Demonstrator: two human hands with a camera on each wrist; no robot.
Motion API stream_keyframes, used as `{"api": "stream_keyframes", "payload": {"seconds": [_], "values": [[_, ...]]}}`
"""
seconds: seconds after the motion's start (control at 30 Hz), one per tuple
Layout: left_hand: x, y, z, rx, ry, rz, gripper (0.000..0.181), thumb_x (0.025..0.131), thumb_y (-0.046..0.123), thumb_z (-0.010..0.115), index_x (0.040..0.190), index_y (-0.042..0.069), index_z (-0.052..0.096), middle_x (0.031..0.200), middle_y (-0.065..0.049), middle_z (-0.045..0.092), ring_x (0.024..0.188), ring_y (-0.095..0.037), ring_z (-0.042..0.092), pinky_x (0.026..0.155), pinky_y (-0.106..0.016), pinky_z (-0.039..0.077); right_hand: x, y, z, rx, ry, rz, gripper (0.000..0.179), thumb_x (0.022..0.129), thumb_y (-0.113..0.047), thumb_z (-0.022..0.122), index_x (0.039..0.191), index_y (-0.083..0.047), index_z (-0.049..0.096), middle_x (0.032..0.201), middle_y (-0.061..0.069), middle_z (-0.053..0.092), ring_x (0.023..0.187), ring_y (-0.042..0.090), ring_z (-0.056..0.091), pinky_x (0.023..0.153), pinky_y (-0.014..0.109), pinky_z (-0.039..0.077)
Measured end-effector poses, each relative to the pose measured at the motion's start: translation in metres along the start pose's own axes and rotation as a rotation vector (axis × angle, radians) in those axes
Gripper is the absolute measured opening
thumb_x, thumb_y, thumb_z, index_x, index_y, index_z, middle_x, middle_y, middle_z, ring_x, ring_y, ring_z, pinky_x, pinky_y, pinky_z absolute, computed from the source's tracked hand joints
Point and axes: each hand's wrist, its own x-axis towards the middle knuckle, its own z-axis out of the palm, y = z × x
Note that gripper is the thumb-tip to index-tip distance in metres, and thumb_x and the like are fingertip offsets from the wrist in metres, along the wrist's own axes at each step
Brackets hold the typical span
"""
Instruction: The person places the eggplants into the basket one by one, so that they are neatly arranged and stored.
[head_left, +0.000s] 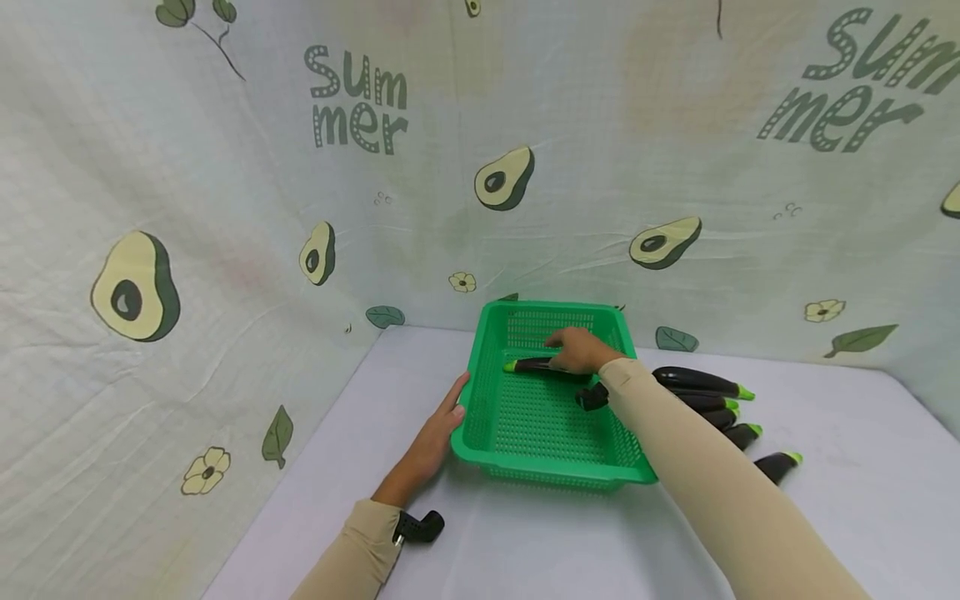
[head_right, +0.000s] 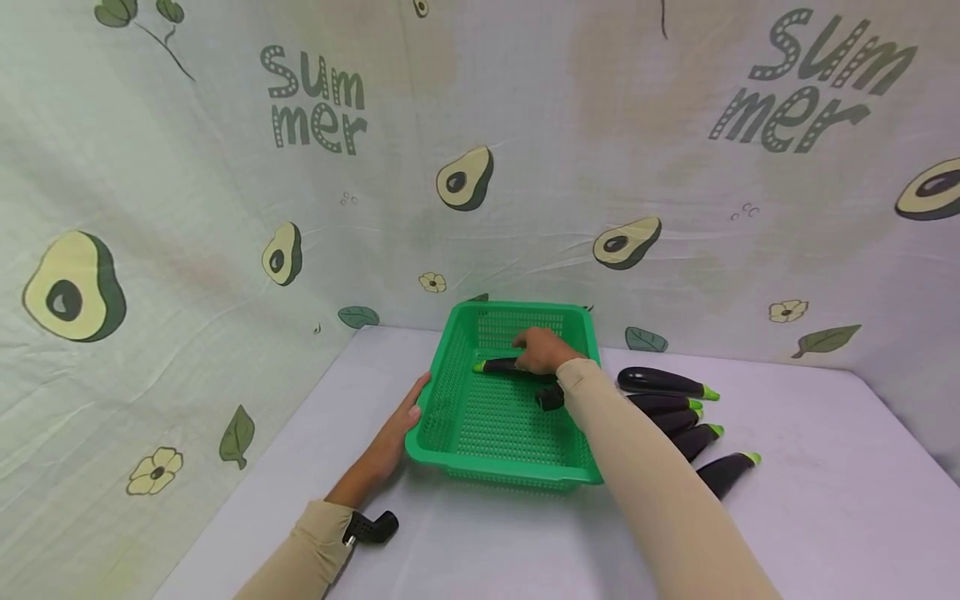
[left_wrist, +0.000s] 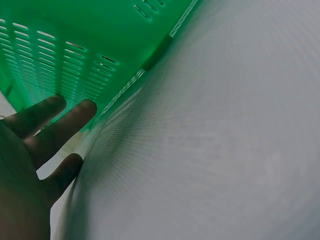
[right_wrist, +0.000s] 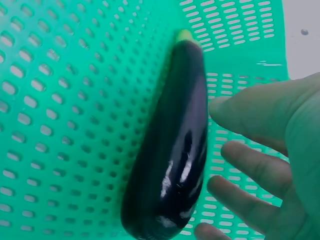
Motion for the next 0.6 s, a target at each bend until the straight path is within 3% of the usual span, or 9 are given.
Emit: {"api": "stream_keyframes", "payload": {"seconds": [0.33, 0.5, 0.6], "values": [[0.0, 0.005, 0.0, -0.014, 0.008, -0.005, 0.055, 0.11, 0.025, 0.027, 0.163, 0.018, 0.012, 0.167, -0.007, 0.01, 0.152, -0.027, 0.008, 0.119, -0.054, 0.009, -0.009, -0.006, -0.017, 0.138, 0.068, -0.047, 0.044, 0.097, -0.016, 0.064, 0.133, 0.009, 0.058, 0.129, 0.026, 0.062, 0.117, 0.041, 0.058, 0.095, 0.052, 0.049], [-0.002, 0.025, -0.002, -0.006, -0.032, -0.023, 0.056, 0.11, 0.018, 0.026, 0.162, 0.007, 0.009, 0.167, -0.014, 0.007, 0.152, -0.031, 0.006, 0.118, -0.055, 0.009, -0.018, -0.005, -0.031, 0.187, 0.079, -0.011, 0.045, 0.099, -0.018, 0.063, 0.136, 0.006, 0.057, 0.128, 0.024, 0.063, 0.116, 0.04, 0.059, 0.092, 0.052, 0.05], [-0.002, 0.027, -0.003, -0.009, -0.035, -0.023, 0.056, 0.11, 0.016, 0.026, 0.161, 0.005, 0.009, 0.166, -0.016, 0.008, 0.152, -0.032, 0.006, 0.118, -0.055, 0.009, -0.025, -0.003, -0.039, 0.262, 0.074, 0.013, 0.047, 0.1, -0.02, 0.063, 0.139, 0.005, 0.055, 0.129, 0.024, 0.062, 0.115, 0.041, 0.06, 0.093, 0.054, 0.05]]}}
